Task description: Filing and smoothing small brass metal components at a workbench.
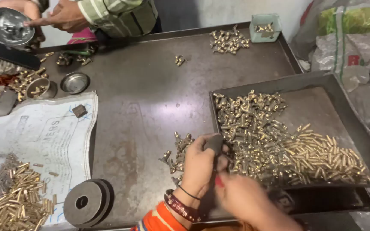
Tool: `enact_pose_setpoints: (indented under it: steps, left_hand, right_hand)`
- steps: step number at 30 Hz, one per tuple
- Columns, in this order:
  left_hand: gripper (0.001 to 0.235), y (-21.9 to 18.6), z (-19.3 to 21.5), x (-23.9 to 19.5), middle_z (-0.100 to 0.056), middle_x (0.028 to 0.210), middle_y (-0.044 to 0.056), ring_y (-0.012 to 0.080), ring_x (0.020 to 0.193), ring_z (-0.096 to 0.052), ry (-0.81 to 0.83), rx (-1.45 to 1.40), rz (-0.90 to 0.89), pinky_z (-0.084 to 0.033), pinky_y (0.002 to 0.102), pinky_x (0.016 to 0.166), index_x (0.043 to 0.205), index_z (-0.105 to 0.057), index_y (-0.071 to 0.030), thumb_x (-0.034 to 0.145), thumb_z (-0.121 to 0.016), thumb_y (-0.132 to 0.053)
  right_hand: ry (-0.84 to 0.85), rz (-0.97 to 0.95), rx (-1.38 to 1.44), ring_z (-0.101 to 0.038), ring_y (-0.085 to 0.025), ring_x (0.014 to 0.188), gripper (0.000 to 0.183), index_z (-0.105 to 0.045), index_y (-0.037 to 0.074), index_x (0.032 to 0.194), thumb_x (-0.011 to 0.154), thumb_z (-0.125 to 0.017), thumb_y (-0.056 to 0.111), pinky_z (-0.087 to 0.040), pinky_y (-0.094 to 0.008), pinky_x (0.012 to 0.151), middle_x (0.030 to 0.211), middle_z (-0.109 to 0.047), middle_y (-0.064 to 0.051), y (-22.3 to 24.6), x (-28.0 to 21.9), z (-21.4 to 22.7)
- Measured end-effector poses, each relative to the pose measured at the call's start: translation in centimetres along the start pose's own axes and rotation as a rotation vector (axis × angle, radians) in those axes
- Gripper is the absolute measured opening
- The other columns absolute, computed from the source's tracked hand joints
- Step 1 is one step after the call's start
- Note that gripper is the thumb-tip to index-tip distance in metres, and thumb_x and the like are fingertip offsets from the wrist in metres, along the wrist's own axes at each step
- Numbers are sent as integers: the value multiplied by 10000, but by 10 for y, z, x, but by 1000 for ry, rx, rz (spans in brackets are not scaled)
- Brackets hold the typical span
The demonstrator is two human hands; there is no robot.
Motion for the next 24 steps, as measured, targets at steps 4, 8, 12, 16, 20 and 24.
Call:
enact_pose_setpoints:
  steps: [4,8,12,16,20,24]
  left_hand:
    - [344,-7,-9,-12,-721,761,138,78,416,-479,277,59,-124,-366,207,357,1219,-646,-17,921,-474,-10]
    - [262,-14,-54,-51,-735,903,164,72,538,-602,889,-111,-71,-439,167,451,1278,-649,58,1126,-496,-89]
    - [308,-16,-38,-38,-730,1142,254,253,1033,-701,437,436,-855,-550,327,882,1253,-639,73,964,-567,-2]
    - [287,15,-24,-4,-732,1168,172,243,1054,-728,545,57,-242,-604,351,935,1240,-675,17,969,-601,-40]
    - [242,23,-4,21,-736,1202,148,252,1021,-724,548,123,-282,-588,339,863,1180,-700,26,982,-606,-76]
    - [383,47,38,64,-707,1321,174,243,1194,-662,358,834,-798,-504,354,1006,1185,-720,35,838,-558,59]
  right_hand:
    - [603,-123,1345,-576,-126,590,139,-717,7,987,938,-694,135,-444,-299,541,702,-636,-35,10,-30,-16]
    - [519,-90,1077,-701,-124,733,200,-735,41,1017,916,-710,211,-511,-291,674,792,-731,-28,0,-21,25]
    - [-36,-248,248,-645,-129,657,240,-733,94,960,858,-732,312,-493,-281,602,699,-700,13,-61,-5,45]
    - [717,-162,1326,-578,-124,679,214,-745,15,1025,969,-696,216,-431,-268,614,763,-648,19,-63,-19,9]
    - [287,-353,887,-668,-109,773,242,-725,110,1085,922,-644,270,-556,-290,695,863,-724,12,-190,28,13]
    - [-191,-599,197,-705,-320,889,347,-724,188,1196,912,-683,384,-560,-446,788,994,-753,-146,-288,74,49]
Point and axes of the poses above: each hand's wrist, its own x-axis towards the middle knuckle, its own z-axis out of the back of the hand, y = z × x, the point moved 7 cm from there along x, towards the middle knuckle
